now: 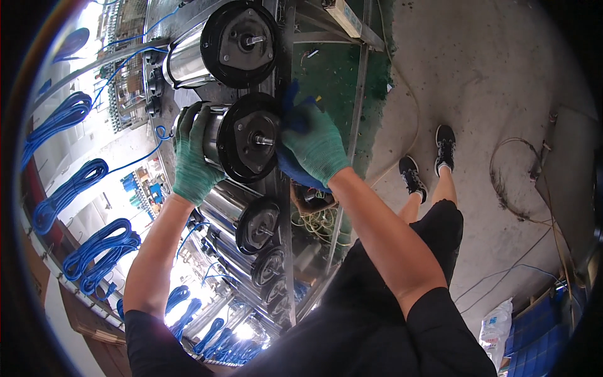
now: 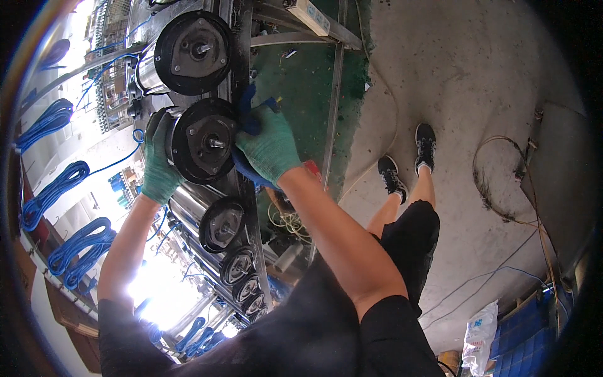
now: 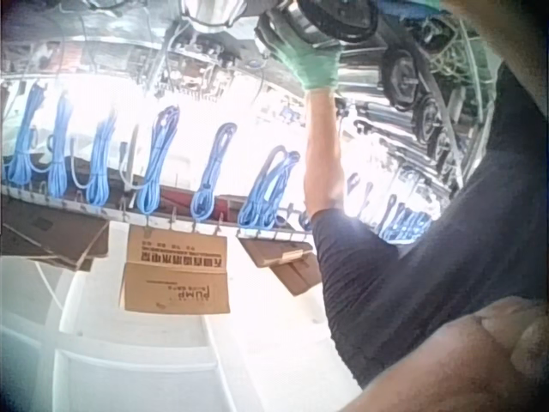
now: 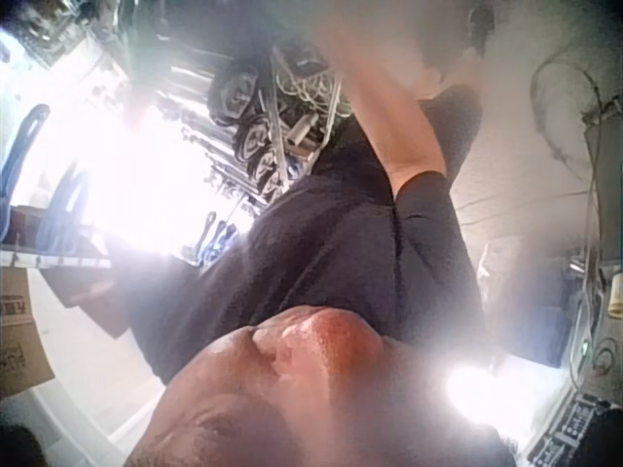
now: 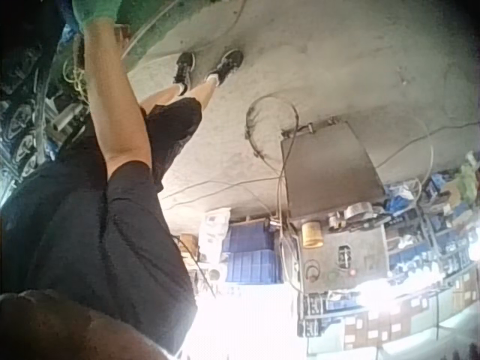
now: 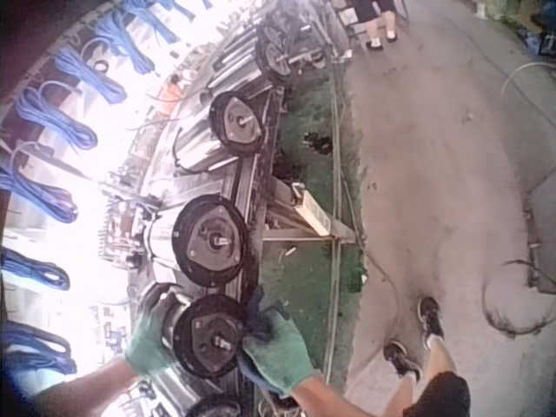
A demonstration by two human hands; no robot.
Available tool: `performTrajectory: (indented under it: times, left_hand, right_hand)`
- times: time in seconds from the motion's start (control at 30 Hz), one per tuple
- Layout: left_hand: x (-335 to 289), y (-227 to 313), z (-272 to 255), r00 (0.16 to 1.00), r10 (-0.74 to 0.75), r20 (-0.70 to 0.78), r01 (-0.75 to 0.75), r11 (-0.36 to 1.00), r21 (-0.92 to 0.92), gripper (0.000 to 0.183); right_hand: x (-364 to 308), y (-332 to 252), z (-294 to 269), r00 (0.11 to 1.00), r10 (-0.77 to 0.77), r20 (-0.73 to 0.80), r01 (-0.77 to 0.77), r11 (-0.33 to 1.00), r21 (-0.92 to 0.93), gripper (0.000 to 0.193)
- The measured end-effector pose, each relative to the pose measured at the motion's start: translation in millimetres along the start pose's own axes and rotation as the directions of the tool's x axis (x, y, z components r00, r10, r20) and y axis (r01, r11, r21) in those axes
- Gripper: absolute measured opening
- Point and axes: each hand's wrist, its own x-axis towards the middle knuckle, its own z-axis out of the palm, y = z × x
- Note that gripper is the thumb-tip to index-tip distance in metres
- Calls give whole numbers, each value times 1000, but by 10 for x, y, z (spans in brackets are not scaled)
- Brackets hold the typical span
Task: The person uses a handheld nozzle to apply a substance to the shaft of a pump, wipes the exterior of the pumps with a blue cloth, and then uses a power screwdriver to fasten screws into the base of the pumps on a factory assembly line.
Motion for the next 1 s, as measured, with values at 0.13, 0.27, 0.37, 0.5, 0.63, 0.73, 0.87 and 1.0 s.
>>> performTrajectory:
  times: [0.13,0.27,0.37,0.5,0.63,0.73,0.87,1.0]
  left_hand:
    - [16,7,-6,1000,-11,16,11,1000,3,103]
    - [2,-11,-5,1000,-28,13,28,1000,4,103]
    - [57,22,-25,1000,-2,28,1,1000,20,104]
    - [0,-92,31,999,32,7,-33,998,52,105]
    - [21,-6,5,1000,18,24,-19,999,32,102]
    - [41,-1,5,999,40,21,-40,999,37,101]
    - [45,22,-63,996,37,85,-38,999,11,99]
    - [29,17,-81,994,26,106,-28,1000,12,99]
  right_hand:
    - [-161,34,7,989,106,105,-137,922,362,46]
    - [-243,109,-198,961,39,275,-121,949,290,44]
    - [-124,186,-135,969,-236,68,242,963,-117,38]
    - [118,-26,-229,966,-210,151,244,934,-260,25]
    - [78,-83,-96,989,-144,-39,134,972,-194,20]
    - [-40,-53,29,971,-188,-144,168,976,-142,19]
    - [-143,-25,-84,969,-217,121,244,925,-291,27]
    - [-233,14,-448,914,-136,383,282,890,-358,26]
